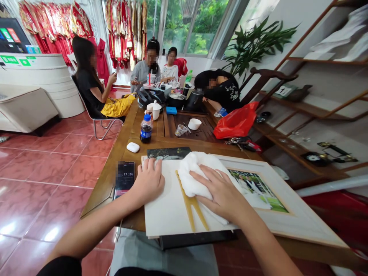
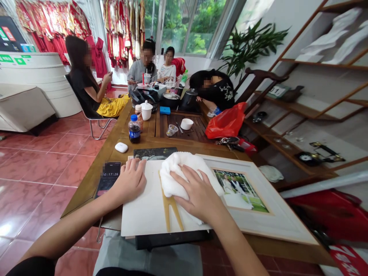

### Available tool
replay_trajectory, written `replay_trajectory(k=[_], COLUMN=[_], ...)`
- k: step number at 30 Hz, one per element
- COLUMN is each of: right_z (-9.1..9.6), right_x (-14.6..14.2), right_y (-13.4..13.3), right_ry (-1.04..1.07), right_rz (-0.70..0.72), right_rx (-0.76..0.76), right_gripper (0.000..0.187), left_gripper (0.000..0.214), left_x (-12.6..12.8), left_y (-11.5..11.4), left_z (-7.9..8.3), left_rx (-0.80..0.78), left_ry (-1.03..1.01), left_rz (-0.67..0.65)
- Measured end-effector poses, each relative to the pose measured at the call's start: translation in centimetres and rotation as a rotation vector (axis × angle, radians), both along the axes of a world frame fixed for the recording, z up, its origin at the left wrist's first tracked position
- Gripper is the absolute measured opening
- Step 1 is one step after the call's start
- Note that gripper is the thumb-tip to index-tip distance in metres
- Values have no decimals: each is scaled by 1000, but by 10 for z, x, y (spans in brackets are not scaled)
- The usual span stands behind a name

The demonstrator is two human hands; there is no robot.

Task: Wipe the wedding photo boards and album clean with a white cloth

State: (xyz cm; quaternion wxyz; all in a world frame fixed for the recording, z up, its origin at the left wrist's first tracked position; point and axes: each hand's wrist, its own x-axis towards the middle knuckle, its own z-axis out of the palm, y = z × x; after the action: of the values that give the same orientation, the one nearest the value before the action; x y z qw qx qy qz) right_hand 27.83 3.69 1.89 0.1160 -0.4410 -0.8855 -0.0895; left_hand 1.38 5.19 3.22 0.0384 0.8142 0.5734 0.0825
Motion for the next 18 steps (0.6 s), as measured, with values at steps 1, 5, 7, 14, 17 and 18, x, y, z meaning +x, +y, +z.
replay_trajectory(k=[1, 5, 7, 14, 17, 18], right_z=[-2, -9, -11, -13, -9, -7], right_x=[2, 14, 19, 28, 23, 21], right_y=[-6, -35, -49, -41, -15, -7], right_ry=[6, 48, 70, 82, 59, 50], right_rz=[10, 62, 80, 73, 41, 33], right_rx=[13, 39, 45, 9, -42, -56], right_gripper=[55, 57, 59, 58, 56, 56], left_gripper=[51, 50, 50, 50, 51, 51], left_x=[0, 0, 0, 0, 0, -1], left_y=[0, 0, 0, 1, 1, 1], left_z=[0, 1, 2, 1, 1, 1], left_rx=[-1, 3, 1, 1, -1, -1], left_ry=[1, -10, -14, -28, -19, -12], left_rz=[1, 1, -1, -11, -12, -13])
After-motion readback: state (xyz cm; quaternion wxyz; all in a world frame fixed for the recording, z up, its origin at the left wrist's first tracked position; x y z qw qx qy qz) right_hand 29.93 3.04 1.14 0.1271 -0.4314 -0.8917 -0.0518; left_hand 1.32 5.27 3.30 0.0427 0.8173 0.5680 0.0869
